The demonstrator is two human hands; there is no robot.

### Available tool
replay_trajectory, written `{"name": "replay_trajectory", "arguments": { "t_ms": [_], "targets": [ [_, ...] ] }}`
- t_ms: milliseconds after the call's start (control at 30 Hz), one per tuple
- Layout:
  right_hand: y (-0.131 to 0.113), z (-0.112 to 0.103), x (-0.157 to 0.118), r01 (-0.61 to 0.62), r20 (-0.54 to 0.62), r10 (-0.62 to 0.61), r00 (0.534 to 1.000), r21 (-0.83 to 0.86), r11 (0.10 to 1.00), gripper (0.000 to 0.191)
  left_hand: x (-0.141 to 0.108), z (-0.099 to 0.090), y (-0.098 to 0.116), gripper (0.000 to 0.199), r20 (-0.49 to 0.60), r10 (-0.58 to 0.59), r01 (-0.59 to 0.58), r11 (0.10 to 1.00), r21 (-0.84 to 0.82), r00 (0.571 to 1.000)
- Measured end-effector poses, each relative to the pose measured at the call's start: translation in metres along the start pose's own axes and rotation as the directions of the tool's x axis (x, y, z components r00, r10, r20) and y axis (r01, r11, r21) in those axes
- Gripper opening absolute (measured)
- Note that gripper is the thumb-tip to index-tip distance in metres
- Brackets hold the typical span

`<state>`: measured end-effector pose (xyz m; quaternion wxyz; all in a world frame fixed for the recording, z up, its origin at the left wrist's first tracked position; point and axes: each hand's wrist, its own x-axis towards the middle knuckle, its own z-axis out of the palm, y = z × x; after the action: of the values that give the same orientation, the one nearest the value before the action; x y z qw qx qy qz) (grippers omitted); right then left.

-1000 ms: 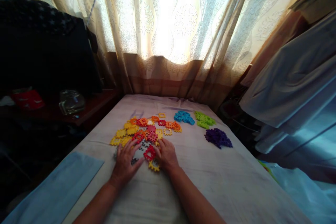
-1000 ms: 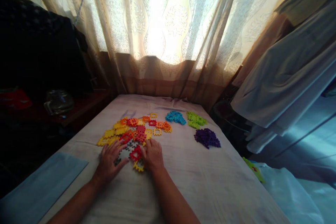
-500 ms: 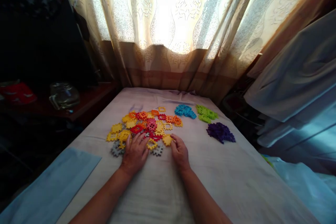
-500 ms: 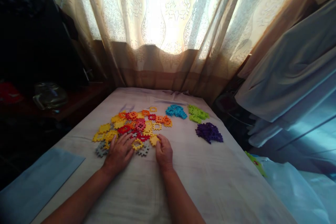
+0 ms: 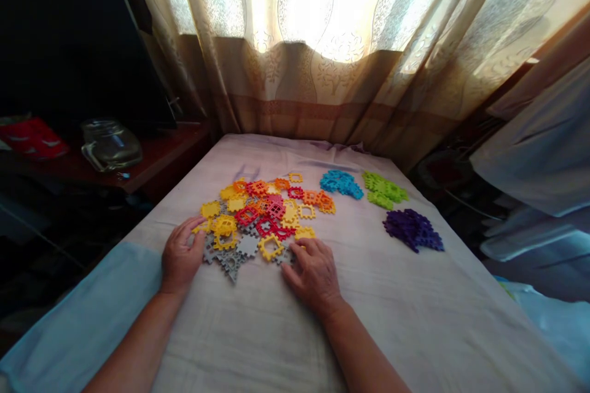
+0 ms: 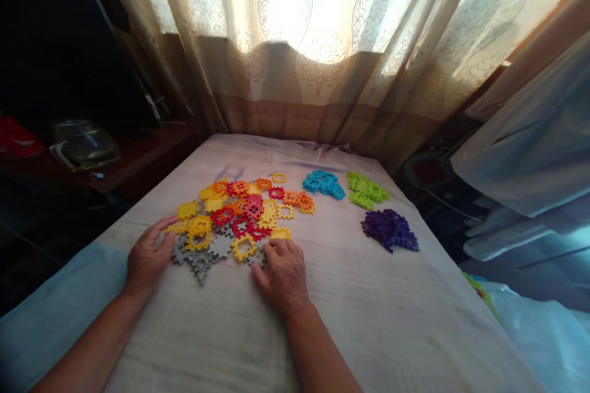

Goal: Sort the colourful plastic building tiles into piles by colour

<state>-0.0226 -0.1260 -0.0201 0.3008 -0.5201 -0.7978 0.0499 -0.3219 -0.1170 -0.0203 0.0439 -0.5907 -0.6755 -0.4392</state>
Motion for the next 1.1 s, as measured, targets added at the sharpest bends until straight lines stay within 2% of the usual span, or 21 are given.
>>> {"name": "replay_trajectory", "arguments": {
  "t_ms": [133, 267, 400, 567, 667, 733, 833, 967, 1100],
  "targets": [
    [0.000, 0.001, -0.001, -0.016, 0.033, 0.018, 0.999, -0.071, 0.997, 0.040, -0.001, -0.001, -0.004, 0.035, 0.012, -0.156, 0.156, 0.988, -0.018, 0.988],
    [0.002, 0.004, -0.002, -0.023, 0.015, 0.024, 1.000, -0.077, 0.997, 0.037, -0.002, 0.001, -0.004, 0.035, 0.070, -0.179, 0.181, 0.983, -0.012, 0.981],
    [0.002, 0.007, -0.004, -0.021, -0.017, 0.020, 1.000, -0.061, 0.998, 0.030, -0.001, 0.005, -0.007, 0.038, 0.146, -0.124, 0.122, 0.992, 0.020, 0.982],
    [-0.001, 0.005, -0.004, -0.004, -0.017, 0.003, 1.000, -0.052, 0.999, 0.023, -0.013, 0.019, -0.003, 0.048, 0.271, 0.037, -0.062, 0.995, 0.085, 0.962],
    [0.000, 0.005, -0.004, 0.007, -0.015, -0.008, 1.000, -0.059, 0.998, 0.021, -0.032, 0.030, 0.012, 0.059, 0.303, 0.092, -0.138, 0.981, 0.134, 0.948],
    [0.002, 0.007, -0.005, 0.022, -0.030, -0.024, 0.999, -0.072, 0.997, 0.030, -0.045, 0.038, 0.026, 0.065, 0.309, 0.118, -0.172, 0.973, 0.152, 0.944],
    [0.007, 0.010, -0.006, 0.039, -0.055, -0.045, 0.997, -0.107, 0.993, 0.039, -0.057, 0.051, 0.046, 0.074, 0.370, 0.186, -0.248, 0.960, 0.127, 0.910],
    [0.018, 0.006, -0.007, 0.010, -0.152, -0.035, 0.988, -0.166, 0.986, 0.036, -0.053, 0.077, 0.069, 0.074, 0.392, 0.194, -0.260, 0.958, 0.122, 0.899],
    [0.040, -0.002, -0.009, -0.082, -0.266, 0.034, 0.963, -0.170, 0.982, 0.039, -0.038, 0.108, 0.096, 0.071, 0.401, 0.215, -0.262, 0.963, 0.065, 0.891]
  ]
}}
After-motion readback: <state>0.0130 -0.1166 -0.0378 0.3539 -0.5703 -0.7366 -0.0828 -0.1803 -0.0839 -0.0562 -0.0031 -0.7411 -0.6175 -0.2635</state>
